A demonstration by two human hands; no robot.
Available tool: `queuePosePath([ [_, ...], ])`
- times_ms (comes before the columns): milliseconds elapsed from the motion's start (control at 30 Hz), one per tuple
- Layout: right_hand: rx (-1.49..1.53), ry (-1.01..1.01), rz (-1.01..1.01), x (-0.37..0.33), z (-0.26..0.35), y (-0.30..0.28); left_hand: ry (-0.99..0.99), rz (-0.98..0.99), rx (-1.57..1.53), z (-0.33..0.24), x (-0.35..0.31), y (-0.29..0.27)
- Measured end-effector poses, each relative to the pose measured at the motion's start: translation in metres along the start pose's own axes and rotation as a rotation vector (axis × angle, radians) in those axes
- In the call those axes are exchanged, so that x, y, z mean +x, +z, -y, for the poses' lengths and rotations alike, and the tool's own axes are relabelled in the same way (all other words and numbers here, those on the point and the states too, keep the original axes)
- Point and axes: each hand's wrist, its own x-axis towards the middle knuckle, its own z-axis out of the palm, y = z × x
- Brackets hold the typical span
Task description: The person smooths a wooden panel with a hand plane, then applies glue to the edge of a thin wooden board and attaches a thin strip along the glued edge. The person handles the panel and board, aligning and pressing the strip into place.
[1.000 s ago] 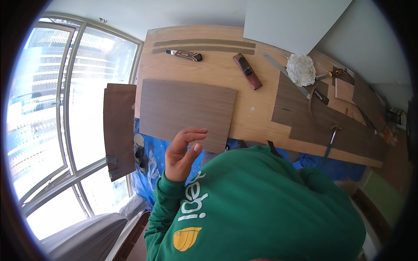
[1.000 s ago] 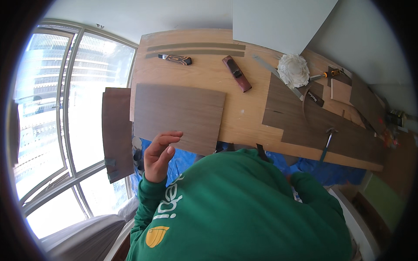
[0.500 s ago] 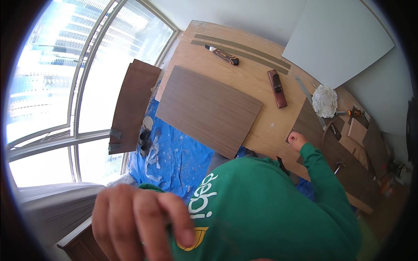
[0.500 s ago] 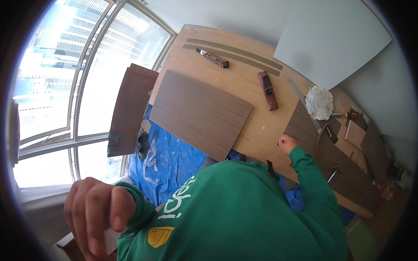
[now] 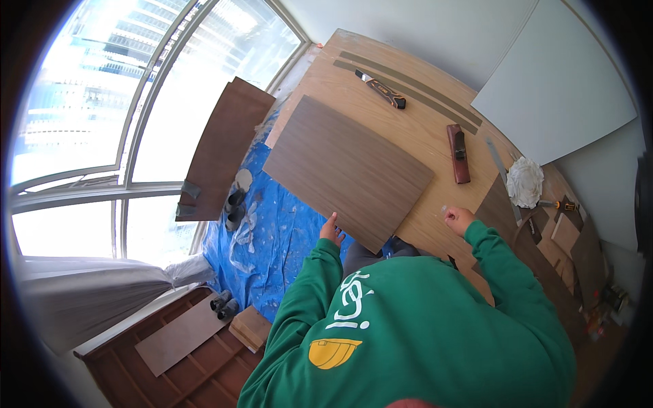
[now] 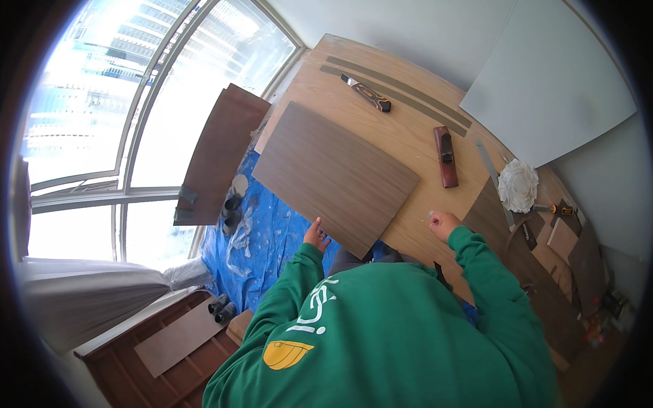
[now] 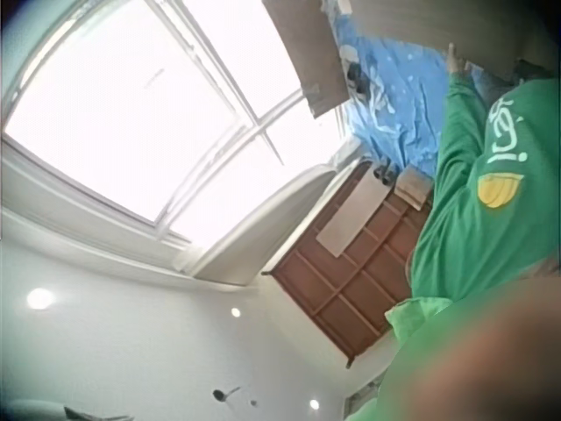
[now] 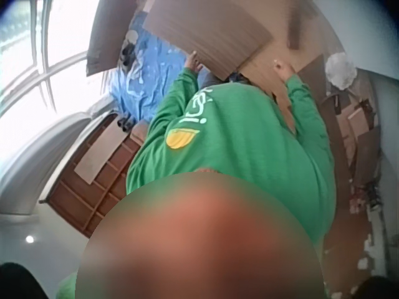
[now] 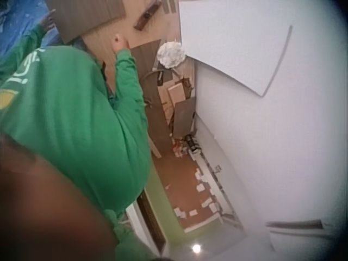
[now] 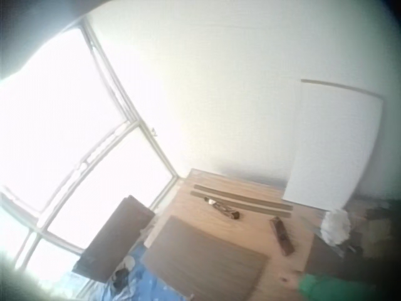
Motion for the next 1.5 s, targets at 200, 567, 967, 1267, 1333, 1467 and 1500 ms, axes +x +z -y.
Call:
queuePosePath([
  [200,0.003,0.073,-0.007,-0.016,-0.017,-0.005,0.009,-0.020,-0.036,-0.027,-0.022,0.004],
  [567,0.247,-0.468,-0.359,-0.018,0.185,-0.066,0.487,0.037,0.339,-0.147,-0.172,0.095],
  [967,-0.279,-0.507,-0.133,0.054,0.445,-0.057,0.974,0.271,0.764,-0.201,-0.204,0.171],
  [1267,-0.707,-0.214,-0.272,0.126,0.509,-0.039,0.874,0.713,0.559,-0.208,-0.129,0.156],
  [1333,-0.685,-0.215,-0.314,0.122,0.509,-0.049,0.700,0.733,0.460,-0.206,-0.084,0.137],
  [1467,-0.368,-0.320,-0.273,0.058,0.504,-0.102,0.545,0.403,0.285,-0.255,0.003,0.086],
  [1500,-0.219,-0.307,-0.255,0.034,0.501,-0.114,0.547,0.285,0.109,-0.281,0.014,0.076],
])
